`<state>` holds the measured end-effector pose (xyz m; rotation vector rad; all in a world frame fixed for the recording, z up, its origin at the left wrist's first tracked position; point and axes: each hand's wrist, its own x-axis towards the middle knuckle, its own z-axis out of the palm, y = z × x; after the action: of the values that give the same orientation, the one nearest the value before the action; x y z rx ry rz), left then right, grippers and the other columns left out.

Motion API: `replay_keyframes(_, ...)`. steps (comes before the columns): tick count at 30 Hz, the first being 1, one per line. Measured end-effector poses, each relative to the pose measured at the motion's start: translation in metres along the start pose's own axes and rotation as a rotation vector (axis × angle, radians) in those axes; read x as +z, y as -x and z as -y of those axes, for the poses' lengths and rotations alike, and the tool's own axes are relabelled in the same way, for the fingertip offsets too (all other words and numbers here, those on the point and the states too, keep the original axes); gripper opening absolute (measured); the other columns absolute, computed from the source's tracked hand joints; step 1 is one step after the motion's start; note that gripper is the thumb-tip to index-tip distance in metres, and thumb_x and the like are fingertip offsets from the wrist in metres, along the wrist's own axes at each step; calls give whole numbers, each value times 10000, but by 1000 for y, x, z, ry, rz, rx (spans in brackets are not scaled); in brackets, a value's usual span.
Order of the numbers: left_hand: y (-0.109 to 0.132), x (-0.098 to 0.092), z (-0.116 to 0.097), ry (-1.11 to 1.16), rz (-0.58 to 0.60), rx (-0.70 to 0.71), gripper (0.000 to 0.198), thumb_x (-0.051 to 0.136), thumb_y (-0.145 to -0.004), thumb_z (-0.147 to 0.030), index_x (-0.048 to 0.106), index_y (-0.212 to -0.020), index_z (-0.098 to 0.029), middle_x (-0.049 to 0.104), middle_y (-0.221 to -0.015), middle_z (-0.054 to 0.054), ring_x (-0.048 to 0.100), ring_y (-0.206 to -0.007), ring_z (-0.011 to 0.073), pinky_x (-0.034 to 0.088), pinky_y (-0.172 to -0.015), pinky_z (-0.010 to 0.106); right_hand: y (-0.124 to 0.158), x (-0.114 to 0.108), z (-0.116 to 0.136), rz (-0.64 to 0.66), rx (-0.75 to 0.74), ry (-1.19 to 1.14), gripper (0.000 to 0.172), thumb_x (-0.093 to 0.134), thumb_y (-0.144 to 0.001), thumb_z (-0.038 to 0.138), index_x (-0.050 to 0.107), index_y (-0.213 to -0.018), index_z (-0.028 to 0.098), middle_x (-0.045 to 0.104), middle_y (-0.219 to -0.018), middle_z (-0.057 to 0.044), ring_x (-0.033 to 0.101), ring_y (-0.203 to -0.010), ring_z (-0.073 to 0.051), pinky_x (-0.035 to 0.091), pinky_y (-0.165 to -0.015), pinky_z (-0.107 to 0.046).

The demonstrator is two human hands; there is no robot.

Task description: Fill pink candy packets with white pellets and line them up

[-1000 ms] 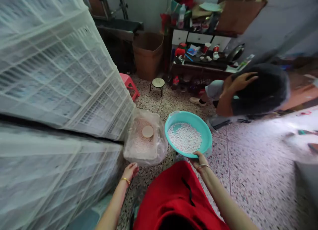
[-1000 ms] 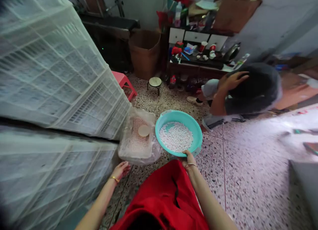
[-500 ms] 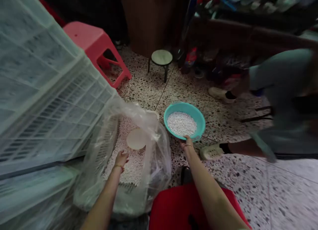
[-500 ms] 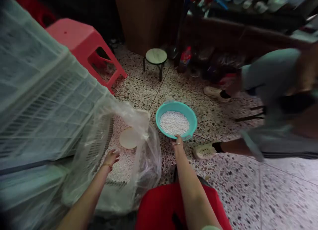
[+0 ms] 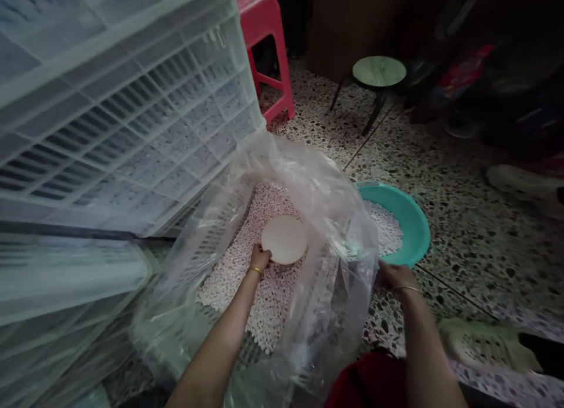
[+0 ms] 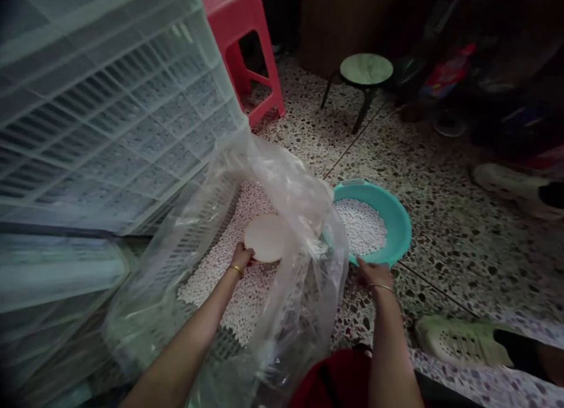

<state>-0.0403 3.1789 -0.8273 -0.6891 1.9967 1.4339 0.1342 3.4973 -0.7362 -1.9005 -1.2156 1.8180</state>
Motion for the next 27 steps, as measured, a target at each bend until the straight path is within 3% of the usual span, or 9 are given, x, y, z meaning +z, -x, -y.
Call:
replay_keyframes(1, 6, -6, 0, 37, 22, -13, 601, 618, -590, -152, 430, -1162, -158, 609, -829, 54, 540, -516, 112, 363, -433, 199, 13, 2, 23, -42, -62, 90, 178, 722, -604, 245, 640, -724, 142, 619, -661, -69, 600, -767, -230, 514, -730, -368)
replay_keyframes(3, 17, -21, -1, 122, 77, -34, 595, 601, -585, -190, 429, -1154, -175, 603, -776, 22, 541, -504, 111, 368, -432, 196, 47, 22, 69, -232, -656, 325, 375, 617, -736, 439, 644, -910, 108, 645, -860, -120, 601, -850, -232, 487, -810, -396)
replay_keyframes(6, 26, -43, -3, 261, 182, -56, 478, 585, -552, -219, 510, -1022, -169, 598, -719, 2, 518, -486, 94, 380, -427, 191, 102, 88, 115, -93, -1325, 592, 827, 586, -708, 642, 405, -1349, 150, 489, -1310, -169, 495, -1161, -283, 431, -931, -439)
replay_keyframes(9, 24, -61, -8, 361, 223, -59, 384, 584, -509, -204, 545, -887, -151, 586, -668, -6, 492, -473, 80, 393, -421, 189, 127, 163, 120, 11, -1503, 1054, 995, 599, -709, 637, 193, -1449, 110, 267, -1473, -217, 206, -1366, -379, 235, -1042, -577)
replay_keyframes(12, 20, -72, -12, 406, 194, -33, 376, 588, -492, -187, 540, -864, -164, 564, -623, -31, 465, -450, 68, 395, -415, 183, 113, 204, 108, 16, -1478, 1257, 654, 552, -820, 428, 374, -1365, 113, 348, -1435, -203, 257, -1338, -379, 214, -1029, -585)
replay_keyframes(15, 17, -77, -14, 416, 162, -5, 375, 596, -505, -209, 541, -874, -173, 542, -594, -43, 435, -415, 66, 357, -383, 181, 97, 205, 106, 53, -1480, 1223, 312, 412, -869, 218, 591, -1110, 134, 579, -1196, -170, 481, -1150, -307, 353, -932, -472)
replay_keyframes(19, 18, -73, -21, 396, 79, 56, 446, 644, -558, -277, 529, -982, -201, 538, -626, -56, 415, -405, 62, 333, -384, 182, 109, 184, 118, 171, -1488, 862, 249, 371, -874, 234, 610, -880, 163, 631, -788, -79, 566, -784, -200, 410, -681, -304)
replay_keyframes(23, 25, -73, -37, 79, -226, 302, 706, 750, -504, -237, 482, -1157, -233, 630, -948, 17, 596, -715, 136, 489, -624, 246, 175, 155, 122, 437, -1421, 528, 329, 357, -917, 310, 558, -694, 177, 503, -582, 8, 492, -577, -127, 357, -530, -242)
replay_keyframes(27, 39, -79, -43, -361, -500, 451, 843, 765, -507, -290, 421, -1275, -225, 578, -1171, 99, 579, -1031, 261, 474, -877, 376, 259, 106, 120, 706, -1432, 462, 299, 396, -931, 320, 598, -753, 188, 490, -612, 35, 503, -565, -93, 364, -479, -211)
